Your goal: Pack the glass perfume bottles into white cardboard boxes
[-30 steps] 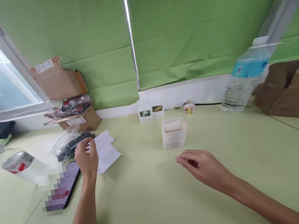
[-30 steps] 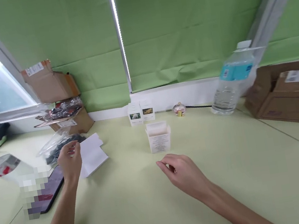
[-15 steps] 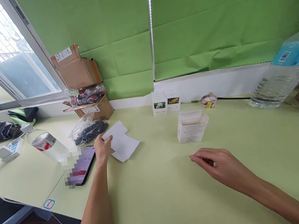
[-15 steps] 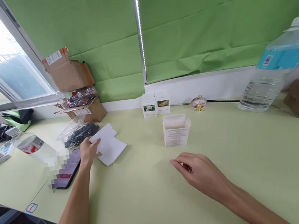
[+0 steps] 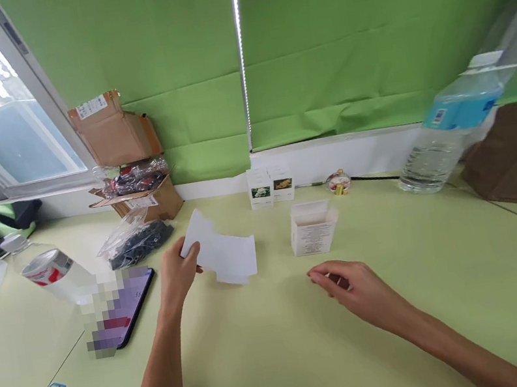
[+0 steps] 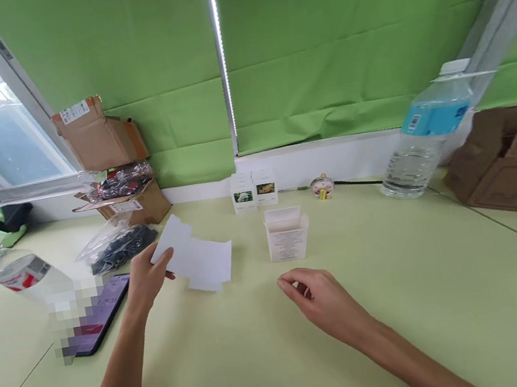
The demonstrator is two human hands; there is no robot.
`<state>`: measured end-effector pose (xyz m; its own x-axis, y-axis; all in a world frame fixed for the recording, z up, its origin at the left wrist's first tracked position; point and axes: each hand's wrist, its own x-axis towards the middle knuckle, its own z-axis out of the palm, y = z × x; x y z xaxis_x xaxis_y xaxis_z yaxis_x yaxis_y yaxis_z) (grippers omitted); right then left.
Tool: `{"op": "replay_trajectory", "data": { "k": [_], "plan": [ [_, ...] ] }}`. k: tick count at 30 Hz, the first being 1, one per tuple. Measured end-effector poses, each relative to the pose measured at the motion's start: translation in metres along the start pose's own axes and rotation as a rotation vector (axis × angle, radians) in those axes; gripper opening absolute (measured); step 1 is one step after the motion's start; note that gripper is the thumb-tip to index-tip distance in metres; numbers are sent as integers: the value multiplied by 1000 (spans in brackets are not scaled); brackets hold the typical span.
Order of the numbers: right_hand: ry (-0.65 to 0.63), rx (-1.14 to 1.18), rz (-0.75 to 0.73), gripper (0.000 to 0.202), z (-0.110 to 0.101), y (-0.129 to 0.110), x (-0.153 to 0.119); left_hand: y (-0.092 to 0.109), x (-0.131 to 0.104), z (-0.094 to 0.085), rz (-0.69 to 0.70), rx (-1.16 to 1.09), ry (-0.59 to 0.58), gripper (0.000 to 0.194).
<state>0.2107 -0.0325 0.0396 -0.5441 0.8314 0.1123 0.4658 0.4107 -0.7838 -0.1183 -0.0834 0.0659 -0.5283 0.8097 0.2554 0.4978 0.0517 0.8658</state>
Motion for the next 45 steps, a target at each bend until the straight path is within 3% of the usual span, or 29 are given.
{"op": "replay_trajectory", "data": {
  "k": [4,8,11,14,19,23,28,33,36,39,45],
  "plan": [
    [-130,476,202,55,2,-10,-2,27,-34,16,-58,-138,-51,39],
    [-201,754,175,56,1,-26,-9,41,-78,44,-66,-168,-102,47],
    [-171,788,118,50,2,-32,-13,48,-106,64,-43,-100,-169,52],
    [-144,789,77,44,3,-33,-15,55,-123,81,28,-36,-143,50],
    [-140,805,34,41,1,-35,-18,66,-141,103,96,-35,-261,47],
    [-119,794,8,42,-2,-35,-19,69,-148,109,103,-65,-231,50],
    [-86,672,-14,39,-12,-32,-17,76,-138,107,-6,-276,-227,62],
    [41,507,-29,37,-37,-29,-13,91,-111,102,-45,-453,-323,49],
    [115,417,-14,38,-54,-27,-10,103,-97,104,33,-433,-371,41],
    [140,478,-6,44,-71,-28,-2,118,-81,110,176,-396,-336,37],
    [200,433,-186,36,-104,-45,37,152,-25,117,343,-391,-276,41]
  ]
}}
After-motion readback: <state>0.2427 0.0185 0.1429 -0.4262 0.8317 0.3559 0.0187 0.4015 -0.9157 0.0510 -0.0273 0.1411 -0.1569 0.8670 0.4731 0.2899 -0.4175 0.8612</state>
